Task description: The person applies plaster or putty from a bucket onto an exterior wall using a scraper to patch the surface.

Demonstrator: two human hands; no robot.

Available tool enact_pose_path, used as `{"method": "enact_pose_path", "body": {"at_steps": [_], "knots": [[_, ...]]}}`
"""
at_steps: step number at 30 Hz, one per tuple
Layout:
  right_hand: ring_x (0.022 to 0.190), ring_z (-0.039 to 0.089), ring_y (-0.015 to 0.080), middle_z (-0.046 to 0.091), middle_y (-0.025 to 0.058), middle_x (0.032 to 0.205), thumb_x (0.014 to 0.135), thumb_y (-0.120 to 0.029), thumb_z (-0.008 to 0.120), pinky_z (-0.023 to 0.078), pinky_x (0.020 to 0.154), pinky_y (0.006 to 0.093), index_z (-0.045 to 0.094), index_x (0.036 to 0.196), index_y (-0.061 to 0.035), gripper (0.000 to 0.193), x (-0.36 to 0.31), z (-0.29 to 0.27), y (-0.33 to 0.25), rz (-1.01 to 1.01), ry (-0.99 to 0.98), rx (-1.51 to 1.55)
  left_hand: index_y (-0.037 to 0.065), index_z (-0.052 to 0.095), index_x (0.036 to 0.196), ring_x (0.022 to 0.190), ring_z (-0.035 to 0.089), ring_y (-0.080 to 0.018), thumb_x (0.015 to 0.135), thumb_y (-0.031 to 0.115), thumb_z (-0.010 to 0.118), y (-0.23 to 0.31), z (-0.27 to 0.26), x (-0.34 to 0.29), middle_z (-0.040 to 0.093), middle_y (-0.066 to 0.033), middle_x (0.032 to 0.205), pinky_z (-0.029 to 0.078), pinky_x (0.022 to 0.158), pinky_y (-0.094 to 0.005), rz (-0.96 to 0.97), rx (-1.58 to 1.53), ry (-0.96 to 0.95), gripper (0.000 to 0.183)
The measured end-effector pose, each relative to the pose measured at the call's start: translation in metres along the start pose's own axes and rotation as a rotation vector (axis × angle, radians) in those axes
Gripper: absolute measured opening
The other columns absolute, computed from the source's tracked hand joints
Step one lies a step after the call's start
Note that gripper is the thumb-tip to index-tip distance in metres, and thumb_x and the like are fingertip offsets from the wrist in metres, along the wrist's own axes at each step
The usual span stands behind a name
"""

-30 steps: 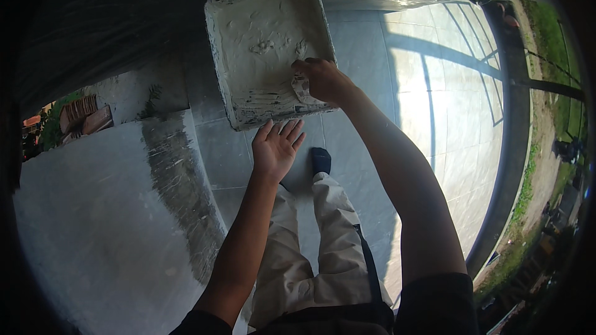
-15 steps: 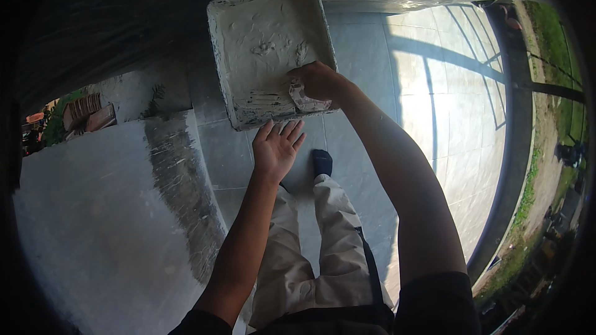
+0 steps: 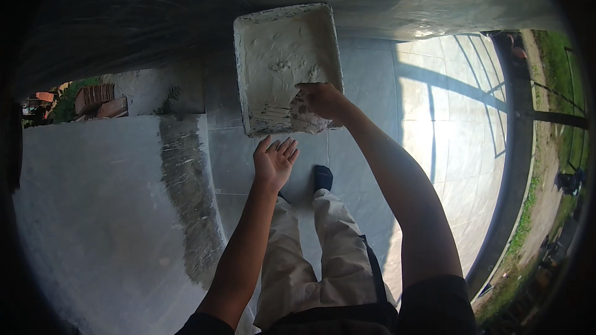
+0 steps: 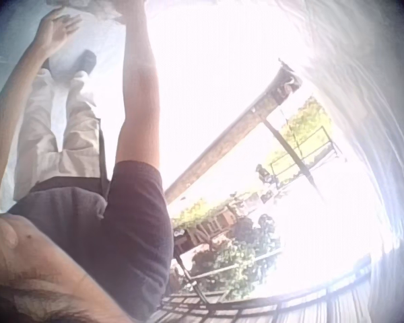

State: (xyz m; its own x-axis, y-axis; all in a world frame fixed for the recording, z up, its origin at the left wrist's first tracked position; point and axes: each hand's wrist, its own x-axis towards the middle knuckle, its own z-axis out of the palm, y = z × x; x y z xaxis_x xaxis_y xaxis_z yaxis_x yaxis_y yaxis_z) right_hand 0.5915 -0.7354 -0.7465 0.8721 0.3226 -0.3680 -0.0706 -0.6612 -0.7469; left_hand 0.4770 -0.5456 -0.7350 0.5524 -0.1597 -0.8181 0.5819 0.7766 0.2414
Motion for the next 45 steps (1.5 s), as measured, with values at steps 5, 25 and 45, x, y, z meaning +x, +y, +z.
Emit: {"method": "enact_pose_path", "body": {"at_steps": [5, 25, 45], "knots": [[0.096, 0.069, 0.0348, 0.069, 0.0245, 0.102, 0.089, -0.011, 0.05, 0.053, 0.084, 0.0412, 0.059, 0.122, 0.0012, 0.036, -0.003, -0.004, -0.033, 0.089, 0.18, 0.233, -0.002, -0.008, 0.154, 0.148, 0.023, -0.0325, 0.098, 0.037, 0.048, 0.03, 0.012, -0.03, 0.019, -0.0224, 0.159, 0.02, 0.121, -0.0425, 0.134, -0.012, 0.072, 0.088], [0.1, 0.065, 0.0235, 0.062, 0.0141, 0.108, 0.096, 0.001, 0.047, 0.054, 0.088, 0.0408, 0.049, 0.122, 0.0022, 0.026, -0.086, 0.018, -0.359, -0.085, -0.271, 1.224, 0.008, 0.028, 0.148, 0.135, 0.038, -0.0278, 0.095, 0.034, 0.054, 0.185, -0.004, -0.253, 0.039, -0.0141, 0.146, 0.03, 0.111, -0.0444, 0.815, -0.082, 0.0, 0.065], [0.095, 0.064, 0.0211, 0.06, 0.0141, 0.112, 0.096, 0.004, 0.041, 0.057, 0.089, 0.038, 0.047, 0.121, 0.0019, 0.026, -0.303, 0.093, -0.692, -0.566, -0.894, 1.27, 0.008, 0.036, 0.144, 0.125, 0.046, -0.0252, 0.098, 0.033, 0.049, 0.236, -0.105, -0.651, 0.046, -0.0143, 0.141, 0.034, 0.108, -0.0431, 1.663, 0.021, 0.053, 0.055]]}}
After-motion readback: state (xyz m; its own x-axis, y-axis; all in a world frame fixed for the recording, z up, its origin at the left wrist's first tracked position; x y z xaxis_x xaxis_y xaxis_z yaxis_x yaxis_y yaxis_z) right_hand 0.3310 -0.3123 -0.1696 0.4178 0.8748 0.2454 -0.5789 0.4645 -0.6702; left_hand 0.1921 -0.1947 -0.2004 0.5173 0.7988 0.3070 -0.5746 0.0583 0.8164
